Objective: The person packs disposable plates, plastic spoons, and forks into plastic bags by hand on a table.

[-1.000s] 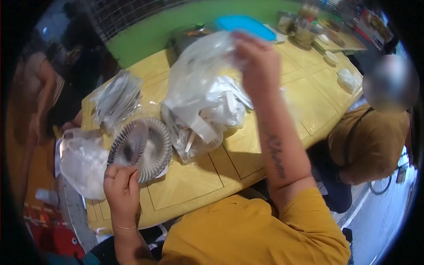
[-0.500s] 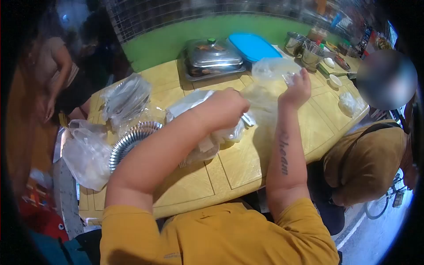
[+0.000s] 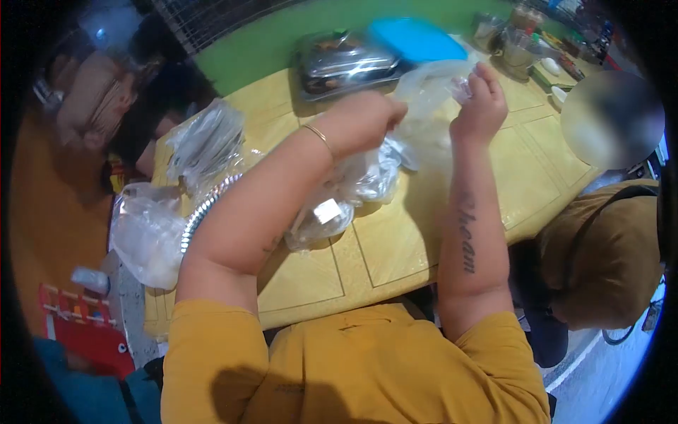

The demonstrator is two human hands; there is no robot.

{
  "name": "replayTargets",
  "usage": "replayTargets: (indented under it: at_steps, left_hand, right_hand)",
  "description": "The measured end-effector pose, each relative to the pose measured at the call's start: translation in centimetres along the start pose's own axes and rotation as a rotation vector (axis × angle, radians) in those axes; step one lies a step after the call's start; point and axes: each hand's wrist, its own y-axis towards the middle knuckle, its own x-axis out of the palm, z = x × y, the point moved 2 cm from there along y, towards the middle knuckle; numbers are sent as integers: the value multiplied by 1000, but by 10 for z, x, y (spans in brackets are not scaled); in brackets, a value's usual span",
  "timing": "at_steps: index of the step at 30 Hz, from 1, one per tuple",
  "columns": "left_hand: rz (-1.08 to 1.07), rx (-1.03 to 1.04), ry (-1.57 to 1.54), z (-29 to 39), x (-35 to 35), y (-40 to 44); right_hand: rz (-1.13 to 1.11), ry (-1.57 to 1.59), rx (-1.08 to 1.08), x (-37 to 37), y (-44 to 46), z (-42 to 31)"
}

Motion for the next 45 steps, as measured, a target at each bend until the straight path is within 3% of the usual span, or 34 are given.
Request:
replayTargets:
  at_steps: [2,4,7,10,14,18,24,27,30,31,33,34,36,37,38,40,42,44,45]
  left_hand:
    - [262,-60,-160,-1,-30,-18]
    - [362,-217,-280,-3,-64,-43]
    - [529,-427,-1006,-9,-88,-78]
    - [510,-568,-1152,-18,-94,-111]
    - [672,-675,-1308,-30,-73,-136]
    - [729,-756,-1214,-40,-45,-161]
    - [17,-686,-432,-28,-57,-201]
    - [226,-573,35,-9,-53,-207]
    - [116,-657,-111,23,-50,-197]
    - [55,-577,3,36,-54,-192]
    - [-107,-613,13,35,-44,-192]
    - [-188,-594,7,36,-35,-188]
    - [-125,-575,15,30,-21,-192]
    - [-152,-662,-66,35,-26,-186]
    - [-82,-614,-10,32,-22,-190]
    - [-210,-716,-117,29,-31,-190]
    - [-228,-651,-117,25,-47,-198]
    - [-108,-563,-141,21,-71,-217]
    - [-121,-671,-238,15,-82,-232]
  right_hand:
    - [10,34,78,3,-3,5]
    - [12,22,148,4,-6,5]
    - [-15,15,250,4,-6,12]
    - [-57,-16,270,5,-11,20]
    - [-171,-144,167,-1,-10,42]
    - [-209,-188,194,1,-11,46]
    - [-123,-121,337,8,-19,28]
    - [-123,-158,324,7,-16,34]
    - [-143,-163,326,8,-18,35]
    - [-148,-164,328,9,-22,34]
    - [-170,-219,217,5,-18,45]
    - [-169,-222,276,1,-15,55]
    - [-148,-528,125,-3,-5,79]
    - [-115,-556,68,-5,-1,83]
    - [-105,-503,53,-5,-5,81]
    - [-90,-395,43,1,-6,79]
    - [-74,-340,49,3,-8,74]
    - [-61,-310,64,6,-11,68]
    - [-58,-303,77,6,-11,68]
